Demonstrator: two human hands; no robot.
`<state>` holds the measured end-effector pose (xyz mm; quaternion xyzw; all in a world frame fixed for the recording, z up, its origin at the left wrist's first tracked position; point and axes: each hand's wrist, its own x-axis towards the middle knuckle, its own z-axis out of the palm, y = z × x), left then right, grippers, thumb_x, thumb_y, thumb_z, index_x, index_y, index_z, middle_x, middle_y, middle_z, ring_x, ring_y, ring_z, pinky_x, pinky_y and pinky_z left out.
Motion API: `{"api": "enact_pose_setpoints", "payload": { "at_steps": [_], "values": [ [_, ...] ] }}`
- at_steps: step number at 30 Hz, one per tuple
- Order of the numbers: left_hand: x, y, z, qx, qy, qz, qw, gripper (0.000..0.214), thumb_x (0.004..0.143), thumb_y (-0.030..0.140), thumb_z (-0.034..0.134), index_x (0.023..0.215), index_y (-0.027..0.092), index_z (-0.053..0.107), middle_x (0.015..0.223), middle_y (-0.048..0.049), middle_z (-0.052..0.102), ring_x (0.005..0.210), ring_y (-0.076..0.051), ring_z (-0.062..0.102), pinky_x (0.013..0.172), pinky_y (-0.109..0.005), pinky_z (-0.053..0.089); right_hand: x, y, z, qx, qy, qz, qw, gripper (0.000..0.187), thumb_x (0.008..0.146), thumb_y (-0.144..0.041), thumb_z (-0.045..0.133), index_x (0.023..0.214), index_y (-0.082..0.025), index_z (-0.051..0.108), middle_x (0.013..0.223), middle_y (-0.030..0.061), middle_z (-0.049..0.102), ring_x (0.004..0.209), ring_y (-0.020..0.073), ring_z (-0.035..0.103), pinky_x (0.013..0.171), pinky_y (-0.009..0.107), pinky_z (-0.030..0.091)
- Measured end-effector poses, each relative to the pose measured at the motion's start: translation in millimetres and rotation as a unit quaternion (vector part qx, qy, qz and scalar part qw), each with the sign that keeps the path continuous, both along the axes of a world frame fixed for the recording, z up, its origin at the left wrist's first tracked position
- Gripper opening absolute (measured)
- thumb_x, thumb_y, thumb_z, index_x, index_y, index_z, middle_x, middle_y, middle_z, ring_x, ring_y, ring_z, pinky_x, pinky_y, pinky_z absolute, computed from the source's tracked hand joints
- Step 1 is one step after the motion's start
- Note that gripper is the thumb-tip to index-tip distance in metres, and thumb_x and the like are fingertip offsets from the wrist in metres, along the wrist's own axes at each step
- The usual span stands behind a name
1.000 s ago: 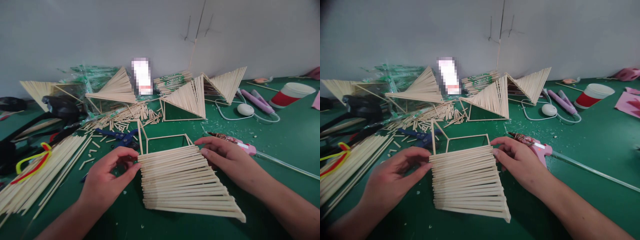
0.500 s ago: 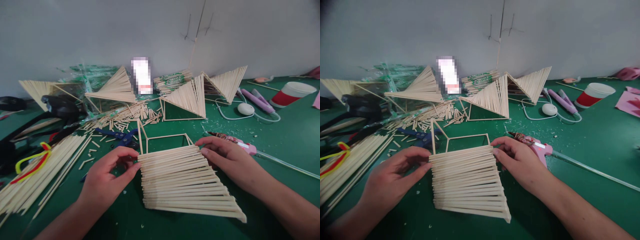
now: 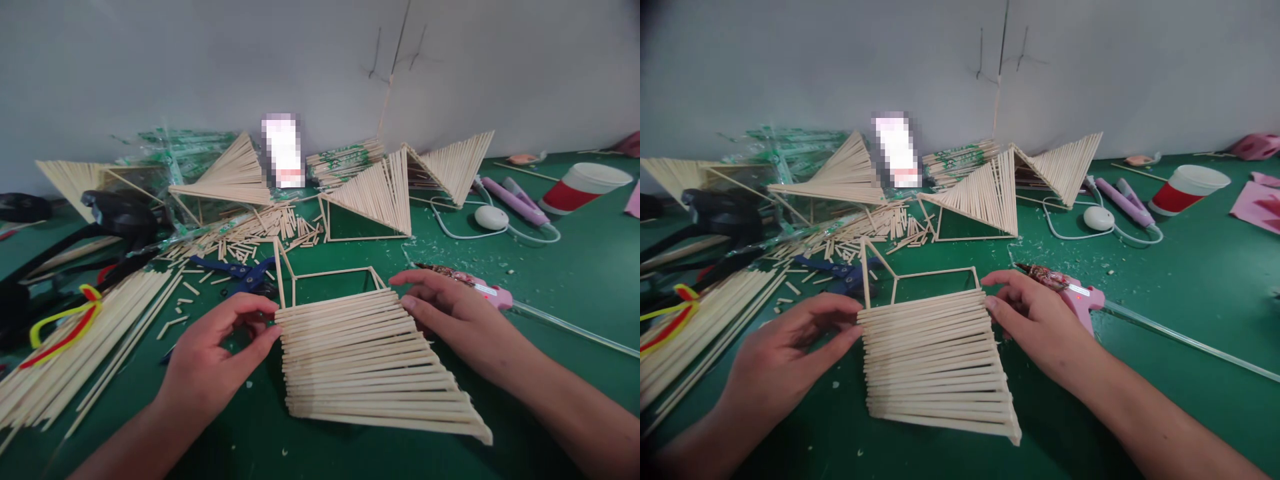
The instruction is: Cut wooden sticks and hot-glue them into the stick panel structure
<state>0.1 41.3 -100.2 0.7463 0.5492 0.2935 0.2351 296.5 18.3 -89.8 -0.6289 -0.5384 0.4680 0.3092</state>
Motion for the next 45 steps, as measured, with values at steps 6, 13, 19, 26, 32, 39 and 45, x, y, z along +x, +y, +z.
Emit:
{"api": "enact_pose_setpoints", "payload": {
  "at_steps": [6,13,19,26,32,39,45],
  "values": [
    [-2,0,-1.9,-0.002,-0.006,-0.008,1.0,0.02,0.08,0.038,0.067,0.094,0.025,0.064,0.081,0.0023,0.07,0.068,-0.012,0.066,0.064,-0.019,0.055,2,0,0.1,0.001,-0.013,0.015,1.0,0.027,0.086,-0.044,0.056,0.102,-0.023,0.061,0.071,0.0,0.062,0.063,0.0159,0.059,0.057,0.028,0.05],
    [2,0,1.7,-0.008,-0.009,0.005,1.0,0.021,0.078,0.038,0.068,0.095,0.025,0.065,0.082,0.0017,0.07,0.068,-0.012,0.067,0.063,-0.018,0.056,2,0,-2.8,-0.001,-0.013,0.005,1.0,0.03,0.086,-0.045,0.057,0.106,-0.022,0.059,0.073,0.0005,0.064,0.065,0.0168,0.06,0.057,0.029,0.05],
    [1,0,1.0,-0.011,-0.001,0.003,1.0,0.021,0.079,0.04,0.066,0.093,0.024,0.066,0.08,0.0007,0.07,0.066,-0.014,0.066,0.063,-0.02,0.056,3,0,-2.2,0.004,-0.015,0.006,1.0,0.033,0.085,-0.046,0.057,0.108,-0.023,0.059,0.072,0.0004,0.063,0.064,0.0175,0.061,0.057,0.03,0.051],
    [0,0,-0.1,-0.003,-0.008,-0.009,1.0,0.018,0.08,0.036,0.067,0.095,0.026,0.065,0.082,0.0029,0.069,0.067,-0.011,0.065,0.064,-0.016,0.054,4,1,-0.7,0.021,-0.054,-0.001,0.998,0.032,0.084,-0.047,0.057,0.105,-0.023,0.062,0.074,0.0013,0.065,0.064,0.0179,0.061,0.058,0.031,0.05],
    [-1,0,-1.1,-0.014,-0.018,-0.007,1.0,0.022,0.08,0.036,0.067,0.099,0.025,0.064,0.087,0.0012,0.07,0.071,-0.012,0.066,0.065,-0.017,0.056,7,1,-1.4,0.041,-0.09,-0.064,0.993,0.037,0.078,-0.052,0.065,0.102,-0.023,0.062,0.082,0.0037,0.068,0.065,0.0182,0.062,0.058,0.032,0.051],
    [1,-2,3.4,-0.024,-0.057,0.02,0.998,0.019,0.08,0.034,0.066,0.097,0.024,0.066,0.084,0.0014,0.07,0.068,-0.012,0.066,0.065,-0.02,0.056,14,-1,-1.6,0.085,-0.133,-0.122,0.98,0.025,0.079,-0.049,0.067,0.079,-0.024,0.062,0.068,0.0007,0.067,0.057,0.0175,0.06,0.054,0.031,0.045],
    [-4,5,13.6,0.139,-0.177,0.091,0.97,0.013,0.086,0.026,0.061,0.094,0.021,0.069,0.077,0.0012,0.068,0.058,-0.01,0.061,0.057,-0.022,0.052,17,-2,0.2,0.121,-0.21,-0.114,0.963,0.03,0.084,-0.053,0.055,0.075,-0.026,0.064,0.052,-0.0012,0.064,0.046,0.0185,0.059,0.047,0.031,0.041]
  ]
}}
